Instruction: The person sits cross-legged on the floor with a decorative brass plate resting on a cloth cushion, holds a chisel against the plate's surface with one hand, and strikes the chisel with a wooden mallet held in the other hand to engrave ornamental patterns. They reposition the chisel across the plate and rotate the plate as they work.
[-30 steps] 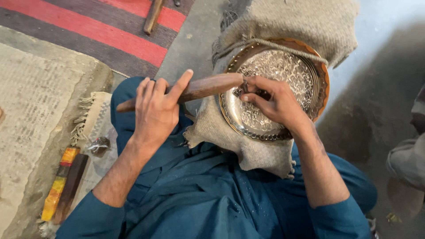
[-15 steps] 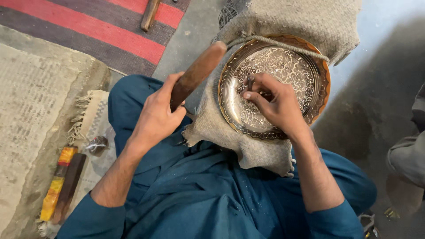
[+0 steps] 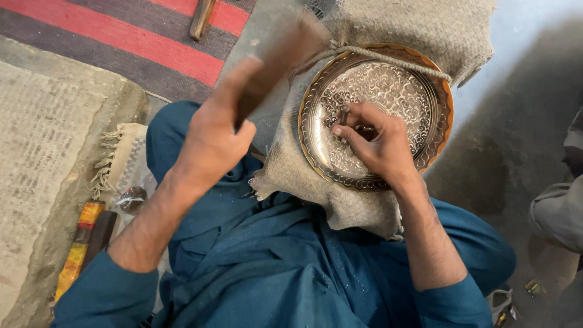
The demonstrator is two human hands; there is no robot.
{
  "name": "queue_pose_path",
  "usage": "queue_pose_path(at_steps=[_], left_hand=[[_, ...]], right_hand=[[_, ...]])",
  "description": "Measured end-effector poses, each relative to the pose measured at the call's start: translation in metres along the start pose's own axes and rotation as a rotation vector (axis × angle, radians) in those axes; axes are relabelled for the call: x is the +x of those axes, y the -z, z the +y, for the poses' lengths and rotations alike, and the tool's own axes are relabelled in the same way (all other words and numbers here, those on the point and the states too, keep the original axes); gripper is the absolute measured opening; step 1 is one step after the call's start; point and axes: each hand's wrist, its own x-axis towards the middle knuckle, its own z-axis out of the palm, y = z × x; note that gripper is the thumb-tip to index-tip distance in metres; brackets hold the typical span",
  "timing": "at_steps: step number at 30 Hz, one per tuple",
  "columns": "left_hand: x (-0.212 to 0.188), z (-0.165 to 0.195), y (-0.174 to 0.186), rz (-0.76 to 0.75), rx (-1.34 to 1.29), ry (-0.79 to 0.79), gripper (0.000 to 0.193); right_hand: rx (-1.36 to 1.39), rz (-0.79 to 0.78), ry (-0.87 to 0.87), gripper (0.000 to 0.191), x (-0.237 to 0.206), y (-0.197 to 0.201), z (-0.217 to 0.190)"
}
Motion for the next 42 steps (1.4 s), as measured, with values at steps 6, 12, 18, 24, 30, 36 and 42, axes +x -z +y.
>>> queue_pose_path(at_steps=[6,12,18,24,30,36,42], left_hand=[[-0.015,-0.009,0.004,-0.034,0.090,0.020,0.072],[-0.067,0.004,-0.010,-0.115,-0.583,0.477,0.055],[-0.101,0.012,-0.032,-0.102,-0.715,0.630,0.052],[-0.091,0.014,-0.035,-0.051,-0.721,0.639,0.056],[-0.081,0.025,-0.030,-0.085,-0.714,0.631,0.067],[-0.075,0.028,-0.031,-0.082,-0.623,0.615,0.060],[-0.068,0.032,-0.028,0.058,-0.485,0.415,0.068]], right_hand=[[0.394,0.102,-0.030,0.018,0.002,0.020,-0.004],[0.431,0.029,0.027,0.027,0.005,0.040,-0.003],[0.155,-0.173,-0.082,0.032,0.019,0.028,-0.004],[0.051,-0.270,-0.035,0.030,0.035,0.016,-0.009],[0.011,-0.338,0.112,0.040,0.042,0.016,-0.007],[-0.114,-0.406,0.188,0.033,0.049,0.020,-0.008],[-0.095,-0.417,0.189,0.037,0.051,0.021,-0.008]])
